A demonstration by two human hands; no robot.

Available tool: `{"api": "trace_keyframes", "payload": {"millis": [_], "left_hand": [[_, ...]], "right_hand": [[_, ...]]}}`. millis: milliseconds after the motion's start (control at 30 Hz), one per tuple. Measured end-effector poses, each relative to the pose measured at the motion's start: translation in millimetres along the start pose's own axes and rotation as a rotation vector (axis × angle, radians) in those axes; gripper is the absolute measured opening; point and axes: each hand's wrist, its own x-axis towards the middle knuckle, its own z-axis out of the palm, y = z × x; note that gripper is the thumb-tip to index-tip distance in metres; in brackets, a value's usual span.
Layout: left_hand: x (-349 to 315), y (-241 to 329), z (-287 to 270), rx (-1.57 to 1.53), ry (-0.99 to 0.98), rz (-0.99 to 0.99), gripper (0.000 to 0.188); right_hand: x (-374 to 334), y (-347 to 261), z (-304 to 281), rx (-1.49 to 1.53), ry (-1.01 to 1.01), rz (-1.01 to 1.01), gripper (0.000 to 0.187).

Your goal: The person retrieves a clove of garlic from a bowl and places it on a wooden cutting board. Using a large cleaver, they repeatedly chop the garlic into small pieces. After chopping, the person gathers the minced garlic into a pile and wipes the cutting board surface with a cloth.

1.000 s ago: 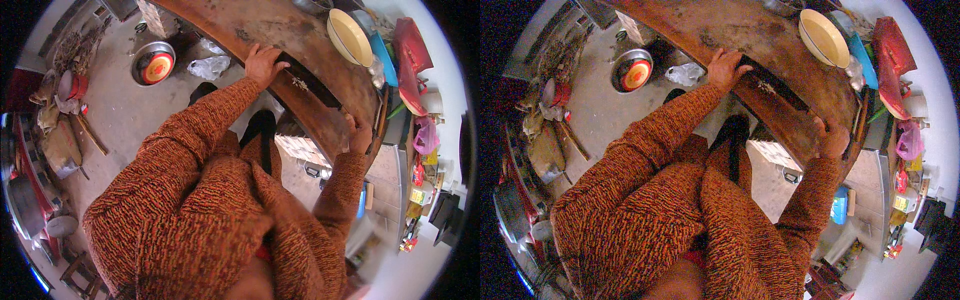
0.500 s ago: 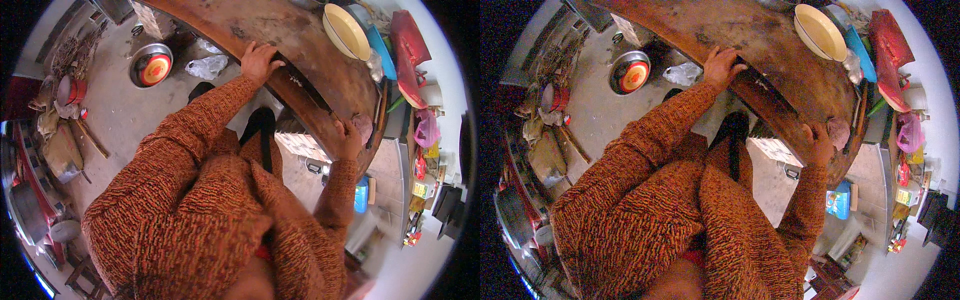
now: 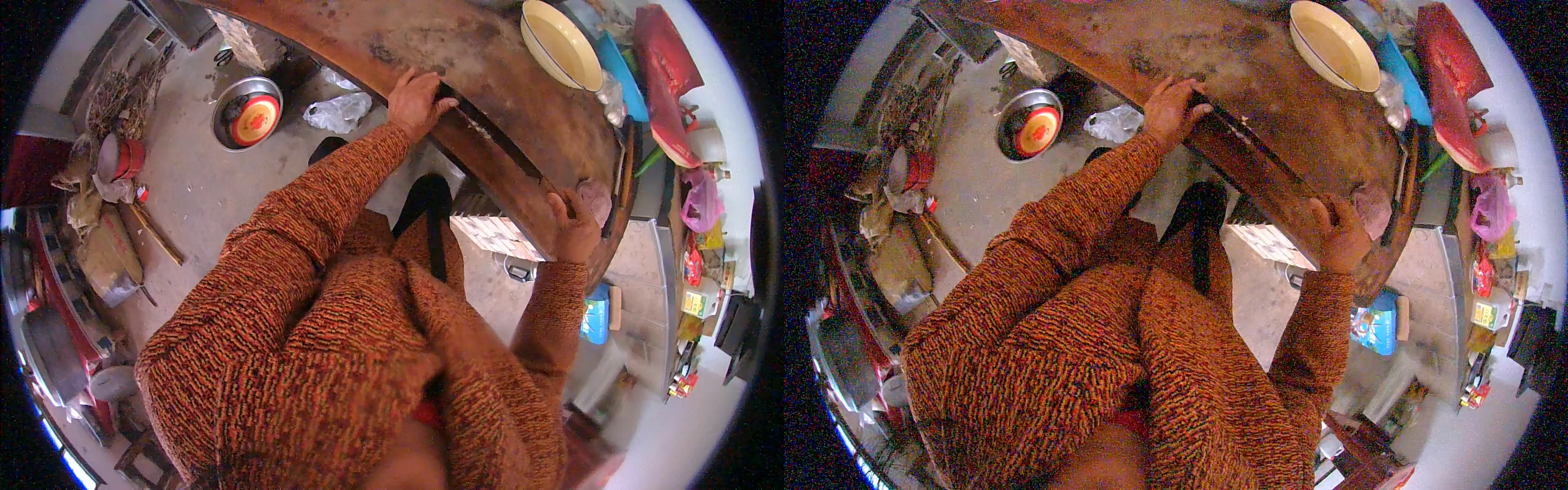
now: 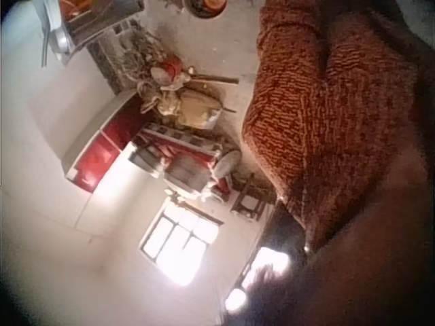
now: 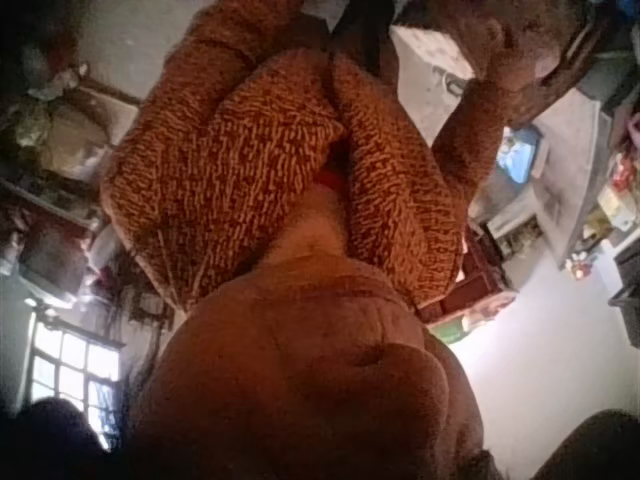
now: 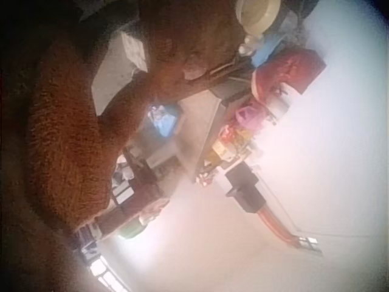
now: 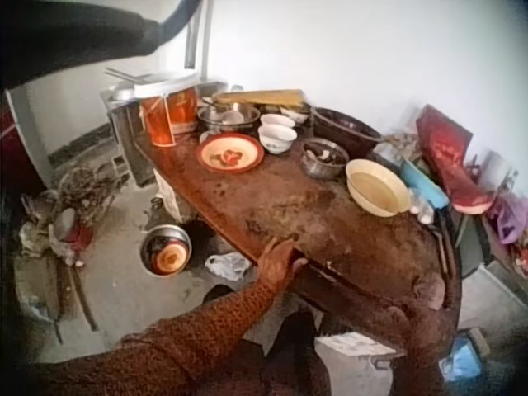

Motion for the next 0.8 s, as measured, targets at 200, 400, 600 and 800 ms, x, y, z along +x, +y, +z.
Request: {"api": "trace_keyframes", "payload": {"millis": [200, 400, 600, 800], "left_hand": [[1.5, 5.7, 1.1, -0.004, 0.085, 0.051, 0.040], [1.6, 5.0, -0.1, 0.001, 0.081, -0.028, 0.036], [1.9, 9.9, 0.3, 0.003, 0.068, 0.008, 0.036], [-1.0, 8.9, -2.1, 0.015, 0.091, 0.003, 0.032]], "right_hand": [[21.3, 12.5, 5.6, 0.005, -0.072, 0.013, 0.037], [69.2, 11.1, -1.7, 0.115, 0.030, -0.137, 0.032], [97.6, 55.6, 31.2, 0.268, 0.097, -0.227, 0.026], [73.9, 33.7, 20.1, -0.109, -0.103, 0.010, 0.036]]}}
